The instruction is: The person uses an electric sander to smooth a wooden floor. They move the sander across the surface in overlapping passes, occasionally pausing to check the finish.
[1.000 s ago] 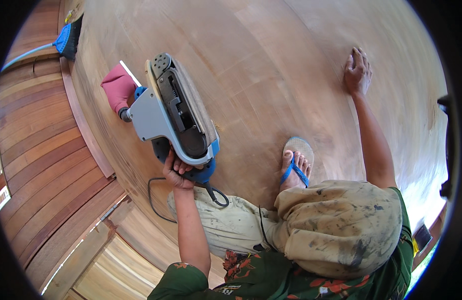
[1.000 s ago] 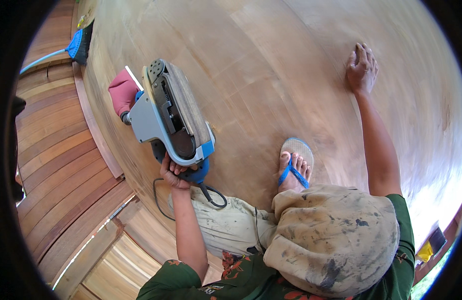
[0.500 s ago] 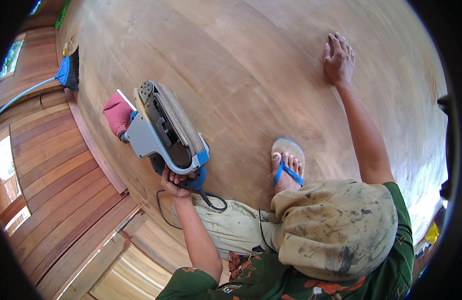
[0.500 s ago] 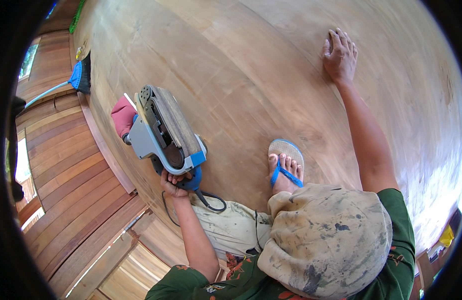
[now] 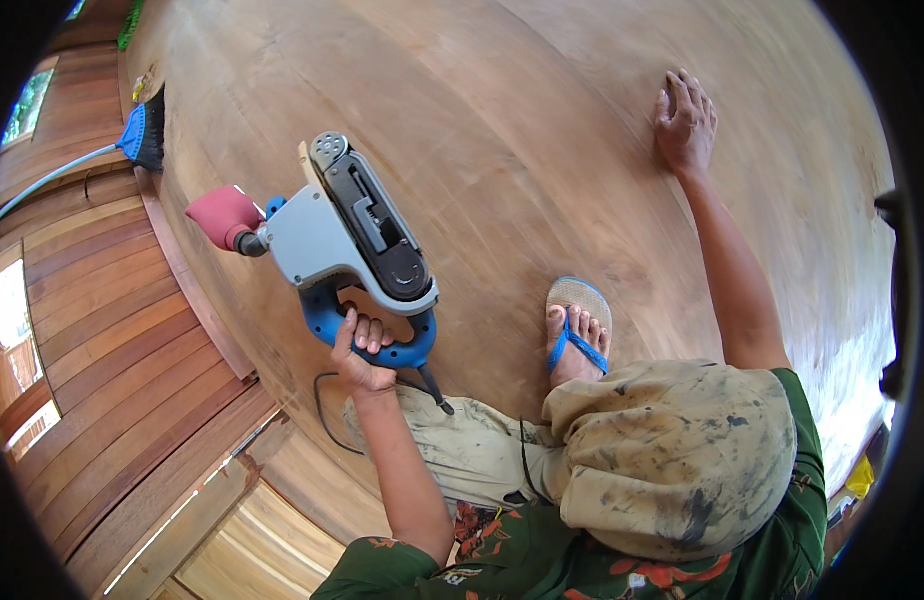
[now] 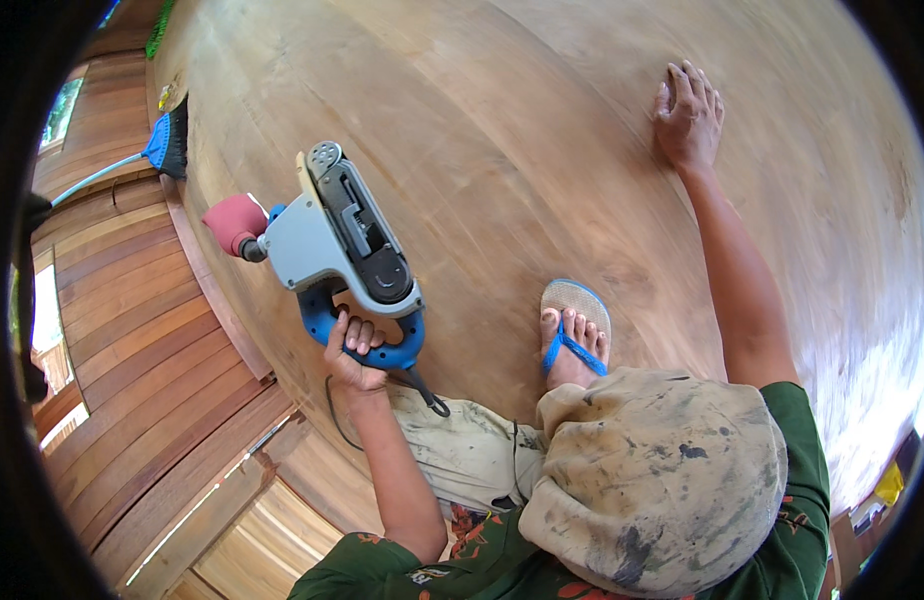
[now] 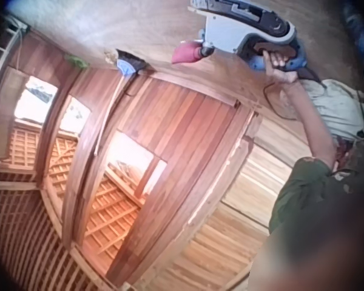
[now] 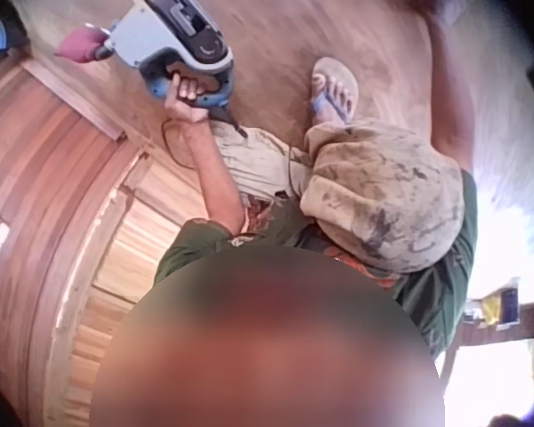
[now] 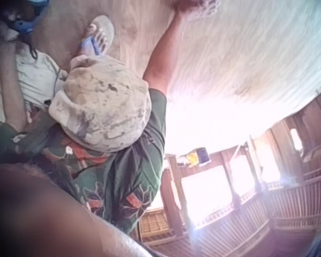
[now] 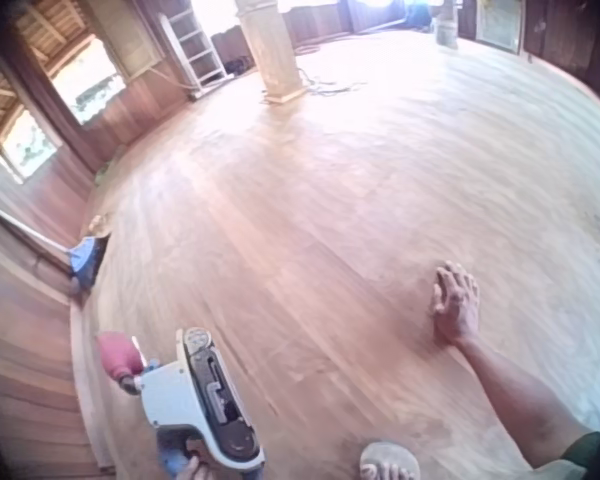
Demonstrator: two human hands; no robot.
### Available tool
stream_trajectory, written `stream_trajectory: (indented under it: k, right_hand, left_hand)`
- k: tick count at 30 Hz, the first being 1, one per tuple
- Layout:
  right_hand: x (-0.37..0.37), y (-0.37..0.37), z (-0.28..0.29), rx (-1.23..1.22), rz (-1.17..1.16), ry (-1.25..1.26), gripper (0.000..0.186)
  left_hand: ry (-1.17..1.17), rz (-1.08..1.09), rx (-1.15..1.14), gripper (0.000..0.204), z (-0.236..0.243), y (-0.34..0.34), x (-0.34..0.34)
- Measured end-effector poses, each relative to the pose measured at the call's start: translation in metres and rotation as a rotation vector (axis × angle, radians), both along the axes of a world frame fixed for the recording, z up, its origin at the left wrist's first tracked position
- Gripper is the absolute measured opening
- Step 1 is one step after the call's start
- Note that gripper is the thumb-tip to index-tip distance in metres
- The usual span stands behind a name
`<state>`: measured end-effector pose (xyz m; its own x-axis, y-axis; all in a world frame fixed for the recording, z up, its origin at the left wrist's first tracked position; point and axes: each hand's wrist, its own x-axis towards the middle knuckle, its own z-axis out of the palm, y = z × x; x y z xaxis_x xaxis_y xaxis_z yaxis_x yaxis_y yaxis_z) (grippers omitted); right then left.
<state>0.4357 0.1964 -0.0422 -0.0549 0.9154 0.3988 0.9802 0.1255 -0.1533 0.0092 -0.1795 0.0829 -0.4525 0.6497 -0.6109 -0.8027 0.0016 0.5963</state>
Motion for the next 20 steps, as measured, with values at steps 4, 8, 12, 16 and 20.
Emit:
stream_trajectory:
  k: [4, 8, 12, 16, 20]
  right_hand:
    - [0.001, -0.001, 0.001, -0.007, 0.004, 0.003, 0.042]
    - [0.001, -0.002, 0.003, -0.022, 0.004, 0.003, 0.043]
    - [0.001, 0.002, 0.008, -0.024, 0.012, 0.003, 0.043]
    - [0.001, -0.001, 0.012, -0.021, -0.002, 0.001, 0.043]
    - [0.005, -0.004, 0.007, -0.050, -0.018, 0.003, 0.045]
  left_hand:
    - [0.042, 0.005, -0.047, 0.001, 0.005, 0.008, 0.014]
    - [0.058, 0.016, -0.076, 0.002, 0.009, 0.010, 0.017]
    - [0.080, 0.036, -0.144, 0.003, 0.015, 0.013, 0.025]
    - [0.095, 0.031, -0.150, 0.002, 0.019, 0.025, 0.036]
    - [0.182, 0.008, -0.152, 0.004, 0.020, 0.037, 0.051]
